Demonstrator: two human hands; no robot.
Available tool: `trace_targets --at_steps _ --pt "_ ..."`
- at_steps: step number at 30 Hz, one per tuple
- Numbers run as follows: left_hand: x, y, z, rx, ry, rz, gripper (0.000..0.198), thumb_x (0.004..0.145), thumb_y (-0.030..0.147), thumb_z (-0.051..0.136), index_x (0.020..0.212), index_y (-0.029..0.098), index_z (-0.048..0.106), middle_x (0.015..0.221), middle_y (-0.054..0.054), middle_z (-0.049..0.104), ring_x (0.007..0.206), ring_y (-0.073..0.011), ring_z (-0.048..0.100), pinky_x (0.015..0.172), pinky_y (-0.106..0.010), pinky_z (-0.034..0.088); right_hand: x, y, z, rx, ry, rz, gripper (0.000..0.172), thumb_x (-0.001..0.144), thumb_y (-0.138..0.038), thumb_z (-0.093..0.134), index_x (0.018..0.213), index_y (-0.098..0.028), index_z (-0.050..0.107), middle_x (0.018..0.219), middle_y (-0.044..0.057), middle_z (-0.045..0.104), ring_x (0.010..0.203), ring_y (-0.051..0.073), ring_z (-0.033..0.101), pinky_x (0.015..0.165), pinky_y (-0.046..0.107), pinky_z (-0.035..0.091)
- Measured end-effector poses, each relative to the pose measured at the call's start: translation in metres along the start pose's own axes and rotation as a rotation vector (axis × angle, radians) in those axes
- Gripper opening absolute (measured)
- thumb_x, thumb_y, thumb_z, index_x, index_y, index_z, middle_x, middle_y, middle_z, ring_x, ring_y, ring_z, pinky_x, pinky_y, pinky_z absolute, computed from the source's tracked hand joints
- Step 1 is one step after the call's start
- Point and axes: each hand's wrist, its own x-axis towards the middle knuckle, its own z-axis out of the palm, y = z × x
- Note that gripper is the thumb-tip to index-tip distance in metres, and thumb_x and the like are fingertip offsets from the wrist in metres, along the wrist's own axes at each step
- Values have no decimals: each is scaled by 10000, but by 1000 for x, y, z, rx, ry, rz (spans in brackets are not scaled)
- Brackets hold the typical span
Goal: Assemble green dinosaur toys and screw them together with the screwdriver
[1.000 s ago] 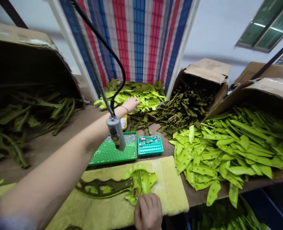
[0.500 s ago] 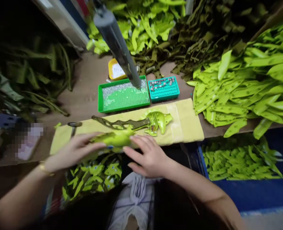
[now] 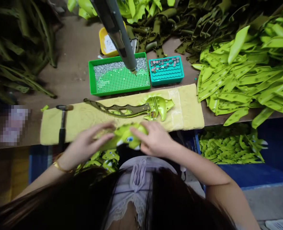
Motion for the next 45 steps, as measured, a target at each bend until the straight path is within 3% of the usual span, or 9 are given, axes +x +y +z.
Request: trace_targets --at_steps 2,3,4,7,10,20,37,42,45 --pt "2 -5 -5 -47 582 43 180 824 345 658 936 204 652 972 -24 705 933 -177 653 942 -345 509 4 30 -17 -62 94 123 623 808 -295 560 1411 -196 437 1289 181 486 1131 310 507 911 498 466" --pt "6 -9 -5 -176 768 28 142 825 304 648 920 200 630 897 -14 697 837 -151 661 851 -307 539 6 46 -24 -84 111 191 649 805 -315 564 1428 -205 416 1306 169 482 1150 314 506 947 513 454" --pt "10 -14 -2 -356 836 -22 118 814 272 641 897 196 605 805 -1 683 719 -129 654 727 -265 551 8 61 -30 -90 103 233 664 802 -334 565 1435 -211 408 1312 157 486 1167 320 507 979 526 438" --pt "22 -25 18 -865 541 -317 150 739 196 639 855 177 547 607 15 644 500 -120 623 483 -198 489 14 92 -33 -78 28 267 651 793 -369 558 1417 -226 444 1326 132 510 1194 332 514 1029 540 408" --pt "28 -28 39 -1041 362 -499 212 705 139 611 907 151 546 628 -34 691 575 -170 697 547 -237 556 17 100 -25 -74 -4 250 630 788 -381 558 1395 -231 481 1348 127 520 1204 342 519 1028 541 415" --pt "28 -23 45 -1149 398 -437 282 692 109 623 964 118 550 745 -110 740 766 -218 740 802 -377 600 12 94 -17 -108 22 173 603 786 -347 569 1365 -185 520 1303 158 547 1170 330 552 1000 538 465" --pt "28 -23 47 -1147 383 -418 313 684 132 657 978 139 552 755 -86 740 790 -218 740 826 -391 601 8 88 -15 -148 -31 210 600 805 -314 555 1386 -173 502 1297 172 541 1182 345 540 1014 540 460" --pt "45 -8 52 -1229 280 -404 185 744 163 676 890 139 566 806 -97 739 815 -230 739 883 -420 590 6 90 -7 -111 -6 241 612 816 -320 539 1407 -180 475 1320 172 517 1204 342 518 1025 539 444" --pt "63 2 63 -1308 326 -390 113 815 218 661 838 139 584 840 -79 730 771 -183 722 833 -370 606 3 97 -9 -31 -9 260 622 819 -380 549 1414 -216 463 1351 157 506 1234 334 500 1043 555 415"
